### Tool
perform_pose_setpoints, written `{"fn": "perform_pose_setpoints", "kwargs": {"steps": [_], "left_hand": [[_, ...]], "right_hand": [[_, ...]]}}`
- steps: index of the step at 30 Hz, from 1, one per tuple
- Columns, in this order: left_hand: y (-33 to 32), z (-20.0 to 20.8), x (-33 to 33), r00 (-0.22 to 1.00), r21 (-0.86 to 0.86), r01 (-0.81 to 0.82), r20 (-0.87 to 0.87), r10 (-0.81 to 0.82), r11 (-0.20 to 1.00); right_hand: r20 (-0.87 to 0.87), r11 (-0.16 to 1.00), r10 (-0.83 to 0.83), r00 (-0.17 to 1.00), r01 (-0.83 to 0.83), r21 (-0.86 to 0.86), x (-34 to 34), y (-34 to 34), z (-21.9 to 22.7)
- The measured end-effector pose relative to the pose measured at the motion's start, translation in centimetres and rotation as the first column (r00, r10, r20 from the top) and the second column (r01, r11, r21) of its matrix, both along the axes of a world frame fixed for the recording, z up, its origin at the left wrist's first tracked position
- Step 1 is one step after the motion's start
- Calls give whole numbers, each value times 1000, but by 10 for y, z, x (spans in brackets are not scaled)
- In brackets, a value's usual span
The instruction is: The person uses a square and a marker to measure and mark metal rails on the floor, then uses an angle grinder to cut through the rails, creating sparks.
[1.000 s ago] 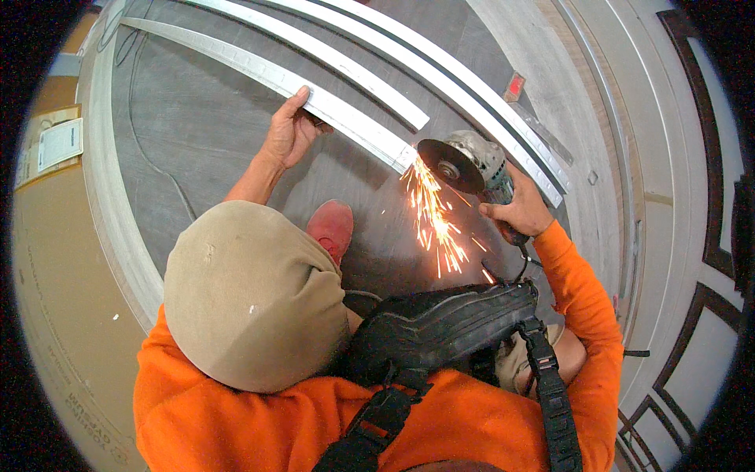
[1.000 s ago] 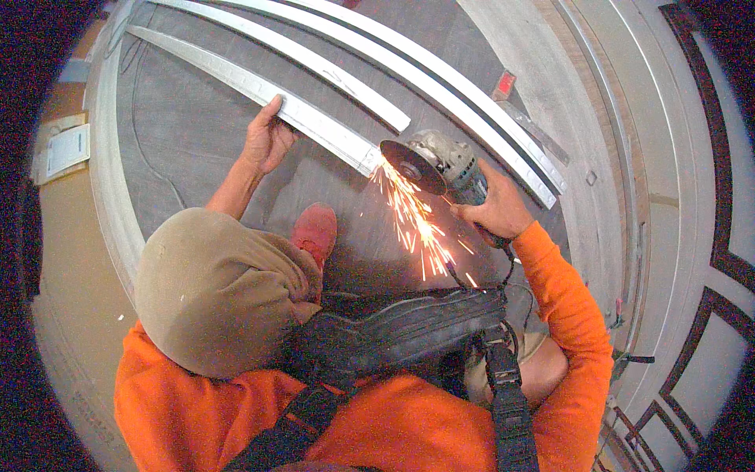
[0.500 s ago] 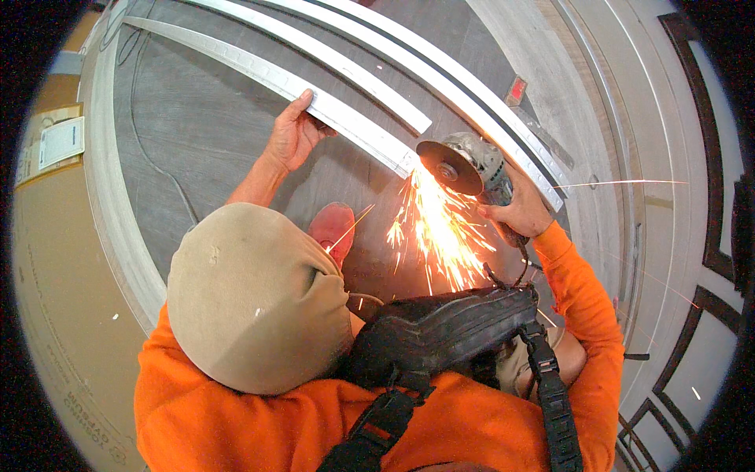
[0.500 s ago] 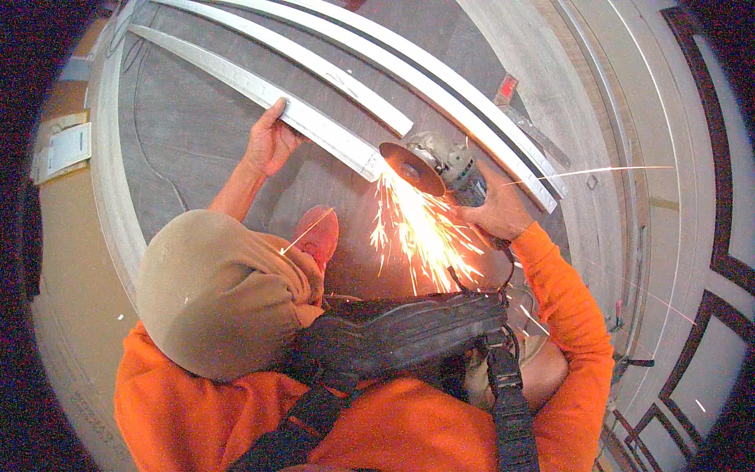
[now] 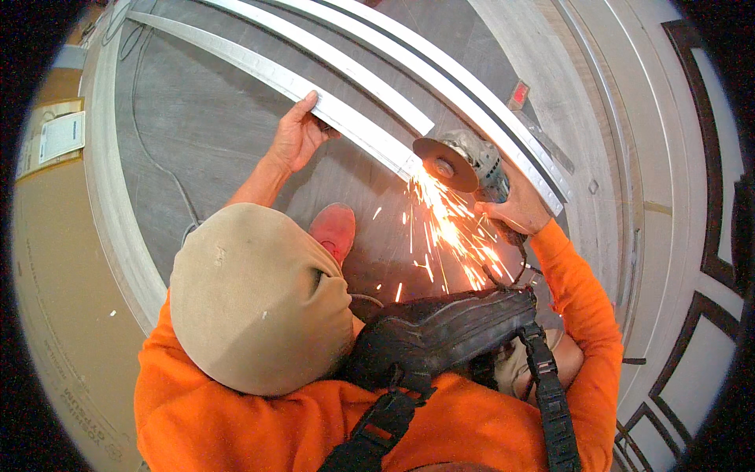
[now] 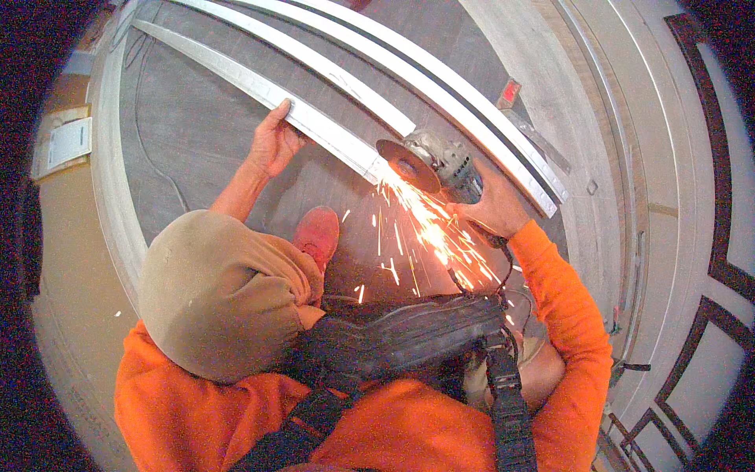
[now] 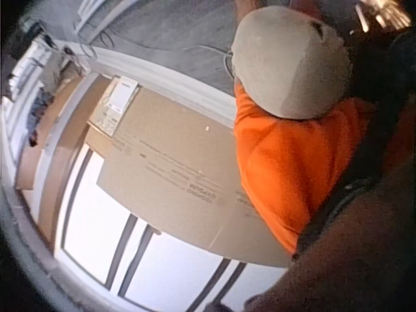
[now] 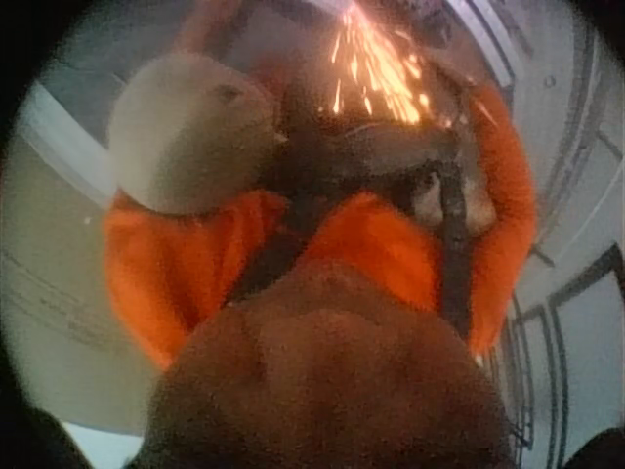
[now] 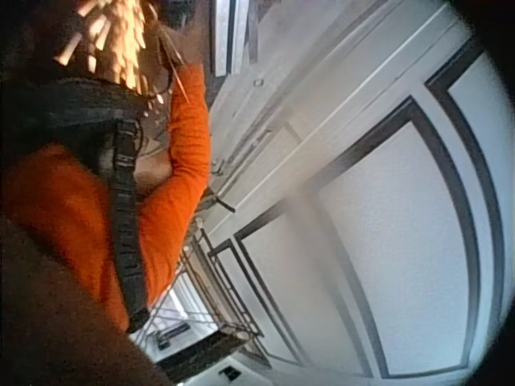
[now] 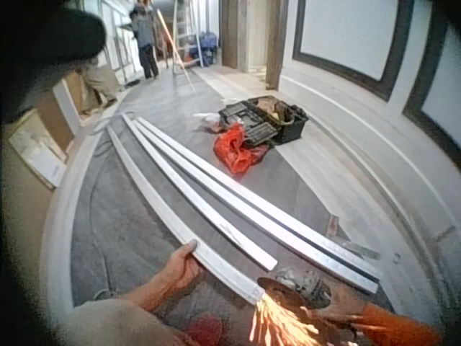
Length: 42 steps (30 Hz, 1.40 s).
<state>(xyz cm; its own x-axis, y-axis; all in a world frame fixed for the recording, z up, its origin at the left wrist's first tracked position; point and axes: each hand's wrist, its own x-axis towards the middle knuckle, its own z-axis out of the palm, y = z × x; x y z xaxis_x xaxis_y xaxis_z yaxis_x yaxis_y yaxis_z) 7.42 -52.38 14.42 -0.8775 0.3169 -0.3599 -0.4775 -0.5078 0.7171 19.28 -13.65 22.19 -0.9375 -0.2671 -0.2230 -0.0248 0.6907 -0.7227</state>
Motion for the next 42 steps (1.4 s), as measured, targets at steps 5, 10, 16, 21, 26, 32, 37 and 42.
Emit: {"fn": "perform_pose_setpoints", "kwargs": {"steps": [5,10,16,21,26,32,37,42], "left_hand": [[3,7,5,1000,-20,-25,-6,25,999],[2,-4,-1,1000,4,1,15,-1,1000],[-11,-55,-11,976,-118,205,98,-194,972],[-1,-74,-38,831,-349,550,326,-452,759],[42,-63,-80,466,-878,422,425,-776,-227],[182,-66,-99,42,-913,-383,-171,-984,142],[224,-129,-124,-125,-822,-560,-44,-991,107],[204,-114,-147,-192,-850,-517,-5,-981,105]], "right_hand": [[151,1000,-2,989,4,-8,-5,-5,6],[113,999,-46,993,43,27,3,14,-23],[212,946,-278,937,306,-111,21,32,-1],[235,739,-571,787,617,-272,65,96,-18],[226,507,-783,579,805,-308,108,135,-19],[301,224,-891,341,905,-361,164,151,-40],[324,140,-904,278,911,-389,177,141,-45],[352,144,-892,282,918,-370,193,148,-46]]}}
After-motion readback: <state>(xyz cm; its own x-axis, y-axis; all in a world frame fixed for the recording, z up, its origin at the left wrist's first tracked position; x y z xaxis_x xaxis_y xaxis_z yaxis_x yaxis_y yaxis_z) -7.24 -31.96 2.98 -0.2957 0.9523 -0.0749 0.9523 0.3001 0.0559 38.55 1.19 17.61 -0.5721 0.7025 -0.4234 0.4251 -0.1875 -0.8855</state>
